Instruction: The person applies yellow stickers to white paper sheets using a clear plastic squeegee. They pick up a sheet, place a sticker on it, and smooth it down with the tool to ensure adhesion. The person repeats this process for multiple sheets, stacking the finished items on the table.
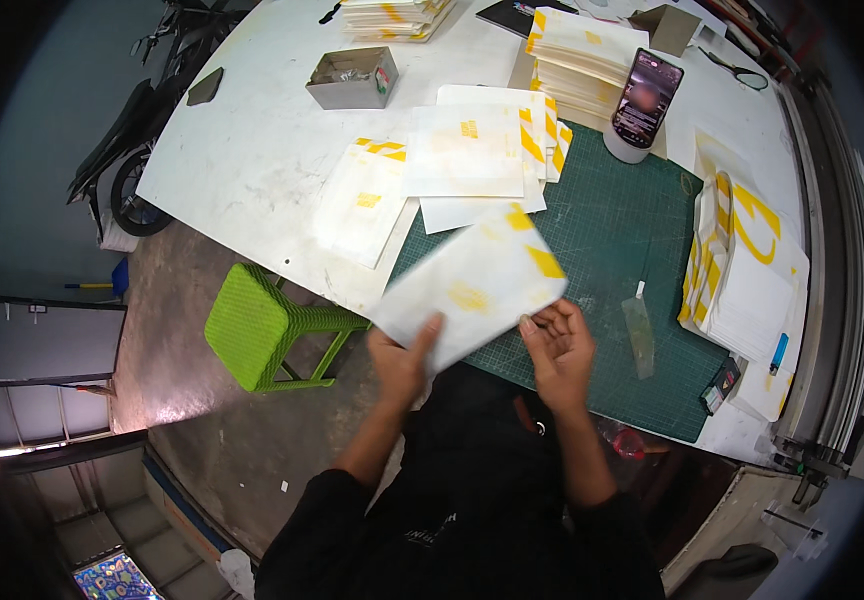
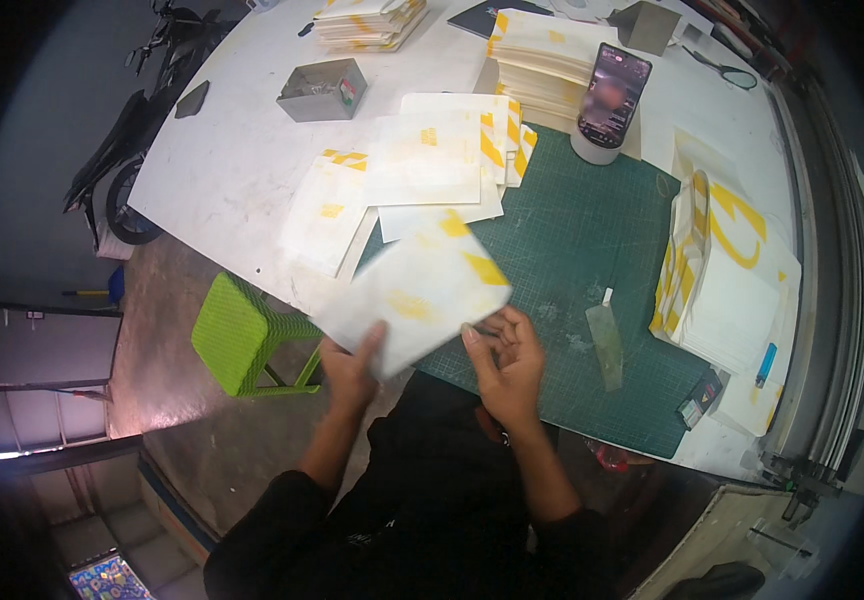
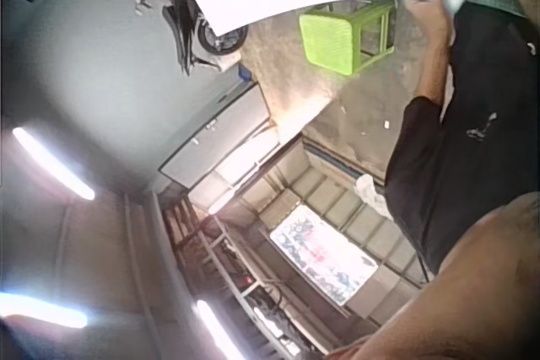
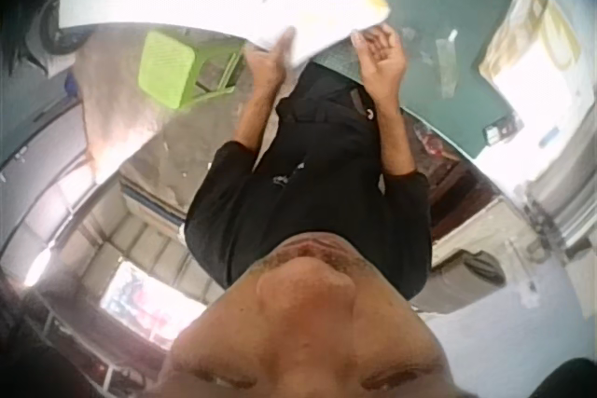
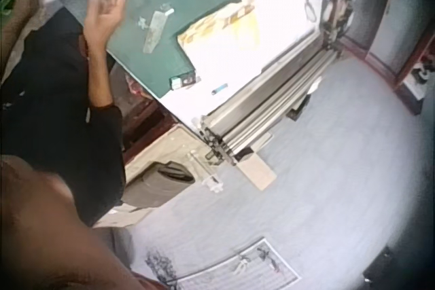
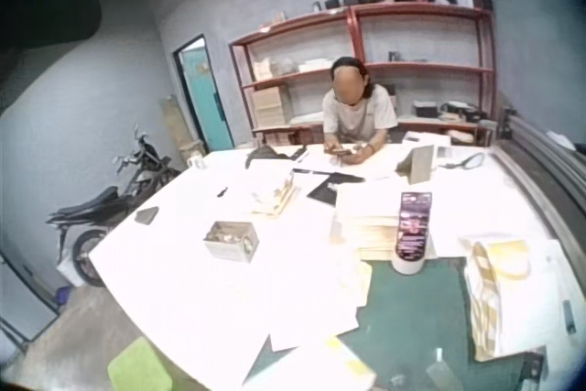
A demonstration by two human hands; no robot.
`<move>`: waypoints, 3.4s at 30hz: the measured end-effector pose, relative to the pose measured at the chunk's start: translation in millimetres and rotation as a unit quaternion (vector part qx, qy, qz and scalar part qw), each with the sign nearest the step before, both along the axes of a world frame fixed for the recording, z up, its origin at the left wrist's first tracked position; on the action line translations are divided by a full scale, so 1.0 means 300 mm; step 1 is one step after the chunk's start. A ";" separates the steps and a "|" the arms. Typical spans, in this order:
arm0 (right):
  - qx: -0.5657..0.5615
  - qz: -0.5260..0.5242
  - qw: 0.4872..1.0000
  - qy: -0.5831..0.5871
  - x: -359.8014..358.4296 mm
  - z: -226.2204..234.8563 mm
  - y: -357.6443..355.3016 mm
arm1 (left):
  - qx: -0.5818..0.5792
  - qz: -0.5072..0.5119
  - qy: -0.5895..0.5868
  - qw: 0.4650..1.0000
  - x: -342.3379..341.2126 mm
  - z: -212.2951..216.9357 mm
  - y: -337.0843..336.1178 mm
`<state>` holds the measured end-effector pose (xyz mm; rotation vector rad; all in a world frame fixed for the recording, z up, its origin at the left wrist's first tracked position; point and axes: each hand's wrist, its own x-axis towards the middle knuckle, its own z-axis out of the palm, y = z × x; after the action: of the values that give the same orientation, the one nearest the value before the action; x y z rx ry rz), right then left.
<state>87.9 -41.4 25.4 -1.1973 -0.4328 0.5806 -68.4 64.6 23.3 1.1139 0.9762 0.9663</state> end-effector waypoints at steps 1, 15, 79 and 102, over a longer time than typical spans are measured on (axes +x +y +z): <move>-0.030 0.008 0.999 -0.038 0.013 -0.015 -0.015 | 0.017 0.055 0.028 0.998 -0.017 -0.011 0.059; -0.186 -0.007 0.735 -0.652 0.261 -0.013 0.434 | 0.141 0.225 0.179 0.947 -0.134 -0.093 0.420; 0.023 0.066 0.962 0.264 0.303 -0.144 -0.382 | 0.039 -0.247 0.033 0.968 0.270 -0.004 -0.035; -0.098 -0.089 0.991 -0.024 0.208 -0.058 -0.325 | 0.103 -0.395 -0.008 0.913 0.277 -0.057 0.028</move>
<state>150.4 -138.8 8.1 -1.4253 -0.3103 0.4477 14.8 73.0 6.0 1.5052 0.3323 0.4079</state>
